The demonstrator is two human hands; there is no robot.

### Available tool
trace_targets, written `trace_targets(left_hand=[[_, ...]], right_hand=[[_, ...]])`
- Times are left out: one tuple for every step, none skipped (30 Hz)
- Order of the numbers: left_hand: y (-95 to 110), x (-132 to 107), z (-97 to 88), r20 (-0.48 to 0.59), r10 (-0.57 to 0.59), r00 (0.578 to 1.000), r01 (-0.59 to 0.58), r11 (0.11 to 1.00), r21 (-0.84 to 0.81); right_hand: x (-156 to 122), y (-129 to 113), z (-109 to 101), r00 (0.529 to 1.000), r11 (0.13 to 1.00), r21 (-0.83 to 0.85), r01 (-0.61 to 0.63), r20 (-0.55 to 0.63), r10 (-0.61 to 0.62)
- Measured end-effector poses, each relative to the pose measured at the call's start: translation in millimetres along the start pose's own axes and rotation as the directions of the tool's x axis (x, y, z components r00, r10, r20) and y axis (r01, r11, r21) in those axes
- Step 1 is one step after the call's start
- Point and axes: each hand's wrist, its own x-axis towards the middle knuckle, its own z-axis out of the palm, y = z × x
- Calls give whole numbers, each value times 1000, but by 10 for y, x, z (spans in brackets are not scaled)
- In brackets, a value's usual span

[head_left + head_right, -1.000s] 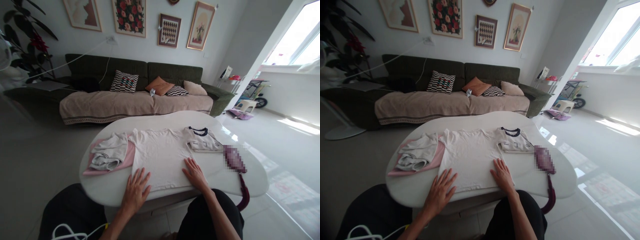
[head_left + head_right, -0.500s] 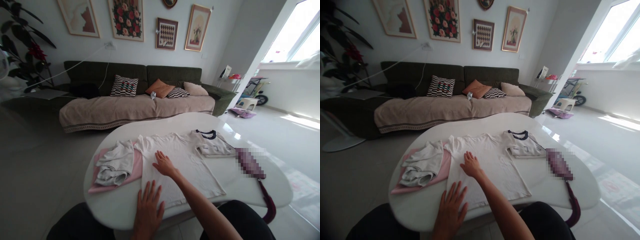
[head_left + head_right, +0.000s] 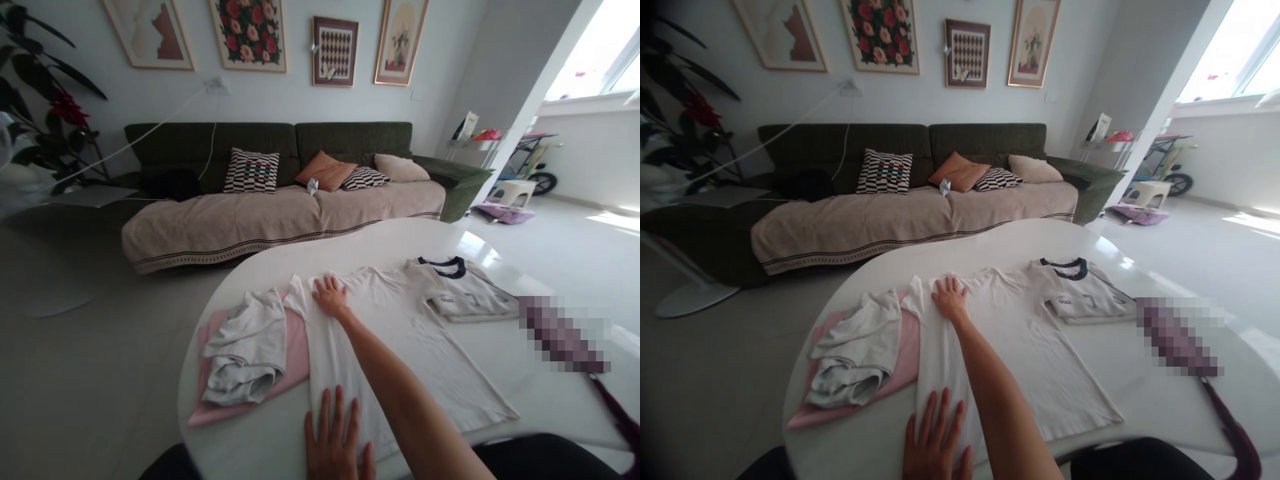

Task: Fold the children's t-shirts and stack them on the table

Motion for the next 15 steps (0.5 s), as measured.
trace_targets(left_hand=[[3, 2, -3, 5, -4, 1000, 4, 1000, -4], [9, 6, -9, 10, -10, 1000, 10, 1000, -10], [16, 14, -18, 14, -17, 1000, 17, 1000, -16], [23, 23, -28, 16, -23, 1000, 23, 999, -22], [26, 32, -38, 17, -26, 1000, 27, 999, -31], [25, 41, -48, 16, -28, 999, 28, 999, -43], [14, 46, -61, 13, -27, 1000, 27, 998, -60], [-6, 45, -75, 6, -23, 1000, 24, 996, -85], [-39, 36, -92, -7, -22, 1000, 21, 993, -117], [-83, 16, -112, -28, -25, 999, 21, 988, -152], [-135, -14, -135, -53, -40, 998, 30, 983, -182], [-192, -54, -162, -75, -68, 995, 52, 978, -203], [-248, -100, -191, -88, -111, 990, 90, 972, -215], [-298, -147, -223, -85, -167, 982, 145, 965, -219], [-338, -191, -258, -64, -230, 971, 210, 952, -221]], right_hand=[[-2, -51, -25, 1000, 1000, -2, -23, -15, 23], [-19, -124, -51, 998, 999, -2, -38, -51, 38], [-48, -215, -73, 995, 1000, 0, -25, -101, 25], [-84, -320, -89, 988, 1000, 2, 19, -154, -19], [-124, -433, -96, 977, 996, 2, 85, -196, -83], [-160, -545, -92, 964, 988, 0, 155, -217, -151], [-190, -647, -78, 954, 977, -1, 213, -214, -208], [-208, -734, -54, 951, 971, 1, 241, -198, -236], [-215, -801, -25, 956, 972, 4, 237, -181, -232], [-211, -848, 5, 963, 977, 8, 213, -170, -209], [-197, -876, 34, 969, 982, 12, 186, -167, -182], [-178, -890, 57, 973, 986, 19, 165, -169, -159], [-157, -895, 74, 975, 988, 28, 150, -172, -143], [-137, -894, 83, 976, 989, 39, 140, -175, -131], [-121, -892, 85, 976, 989, 53, 136, -177, -125]])
